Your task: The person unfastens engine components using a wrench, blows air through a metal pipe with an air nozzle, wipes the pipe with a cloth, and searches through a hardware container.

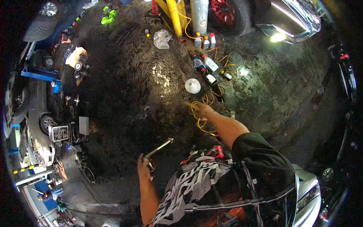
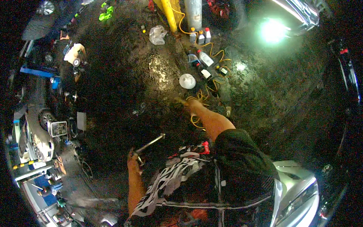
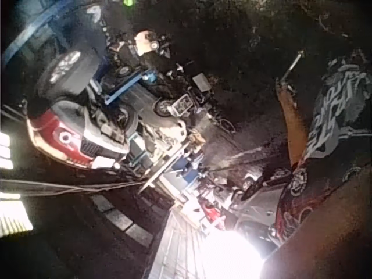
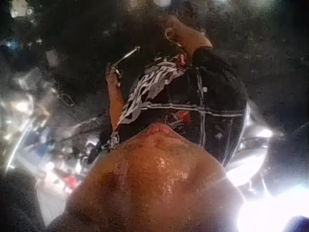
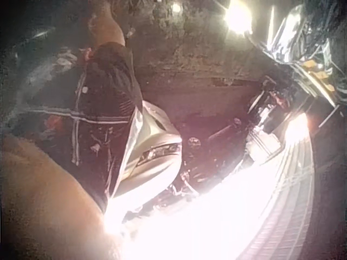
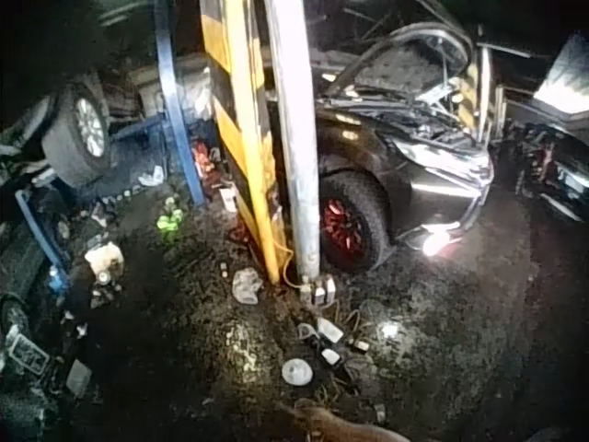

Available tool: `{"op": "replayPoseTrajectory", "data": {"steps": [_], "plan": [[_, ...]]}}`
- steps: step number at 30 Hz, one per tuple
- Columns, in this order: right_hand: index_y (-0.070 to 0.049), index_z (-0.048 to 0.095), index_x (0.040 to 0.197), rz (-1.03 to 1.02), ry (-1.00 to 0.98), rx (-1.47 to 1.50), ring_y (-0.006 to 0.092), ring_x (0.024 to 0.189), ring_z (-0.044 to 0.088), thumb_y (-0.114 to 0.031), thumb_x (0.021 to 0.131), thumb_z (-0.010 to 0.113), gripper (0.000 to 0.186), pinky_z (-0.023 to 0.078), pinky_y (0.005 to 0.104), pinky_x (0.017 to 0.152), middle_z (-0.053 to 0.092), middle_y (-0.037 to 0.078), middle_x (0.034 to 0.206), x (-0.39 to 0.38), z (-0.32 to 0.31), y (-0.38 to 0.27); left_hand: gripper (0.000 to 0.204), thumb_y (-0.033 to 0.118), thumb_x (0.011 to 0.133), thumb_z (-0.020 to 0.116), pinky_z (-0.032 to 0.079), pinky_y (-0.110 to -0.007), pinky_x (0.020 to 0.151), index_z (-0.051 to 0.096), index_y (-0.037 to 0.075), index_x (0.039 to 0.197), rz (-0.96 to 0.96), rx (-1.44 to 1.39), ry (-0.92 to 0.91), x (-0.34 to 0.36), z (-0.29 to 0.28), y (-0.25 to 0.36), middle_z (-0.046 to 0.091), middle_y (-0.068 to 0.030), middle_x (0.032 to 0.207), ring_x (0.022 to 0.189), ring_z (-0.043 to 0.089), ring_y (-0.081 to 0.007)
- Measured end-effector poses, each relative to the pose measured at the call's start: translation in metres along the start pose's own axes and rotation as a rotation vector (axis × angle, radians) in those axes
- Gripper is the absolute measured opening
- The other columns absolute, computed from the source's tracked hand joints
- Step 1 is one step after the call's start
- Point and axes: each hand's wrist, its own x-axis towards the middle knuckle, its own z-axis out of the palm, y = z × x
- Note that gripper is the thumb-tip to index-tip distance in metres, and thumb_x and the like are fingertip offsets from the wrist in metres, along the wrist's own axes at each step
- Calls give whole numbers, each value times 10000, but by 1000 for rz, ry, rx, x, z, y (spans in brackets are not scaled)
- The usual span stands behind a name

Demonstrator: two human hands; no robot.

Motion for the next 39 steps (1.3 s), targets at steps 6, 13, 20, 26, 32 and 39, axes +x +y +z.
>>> {"op": "replayPoseTrajectory", "data": {"steps": [6,13,20,26,32,39], "plan": [[-99,654,1011,469,250,264,224,613,556,-420,879,575,357,433,361,556,622,86,784,50,-4,147,562,46,837,509,496,-314,572,386,126,1379,31,6,60,-15,-44,-13,600,-112,877,663,585,-188],[-127,327,1411,80,65,-797,226,1236,430,-353,961,421,511,411,463,938,419,57,1381,94,-79,87,594,64,838,595,492,-315,558,396,102,1397,189,281,289,-36,-116,-18,601,-103,932,654,583,-180],[-52,478,1311,-299,-78,220,248,1108,532,-365,944,459,483,465,401,858,560,130,1226,89,62,-229,683,72,841,606,461,-306,528,299,111,1450,212,-13,214,-49,-243,3,558,-88,843,601,521,-150],[-70,438,1349,-410,-366,306,276,1129,532,-371,951,446,499,506,410,839,530,138,1279,18,167,-528,790,41,827,604,460,-300,554,174,66,1489,393,-33,78,-43,-425,28,550,-75,835,619,519,-135],[-82,405,1380,-250,-749,540,300,1139,540,-346,946,476,512,543,414,811,518,149,1309,-26,224,-743,822,14,788,641,462,-297,837,193,26,1477,697,198,226,-36,-588,69,568,-144,1094,903,552,-187],[-22,519,1281,-718,-492,-316,197,1018,587,-211,892,598,440,475,328,858,615,130,1154,-14,330,-974,817,-23,765,631,417,-271,887,207,-13,1463,633,-186,152,25,-785,93,519,-130,1234,1020,494,-159]]}}
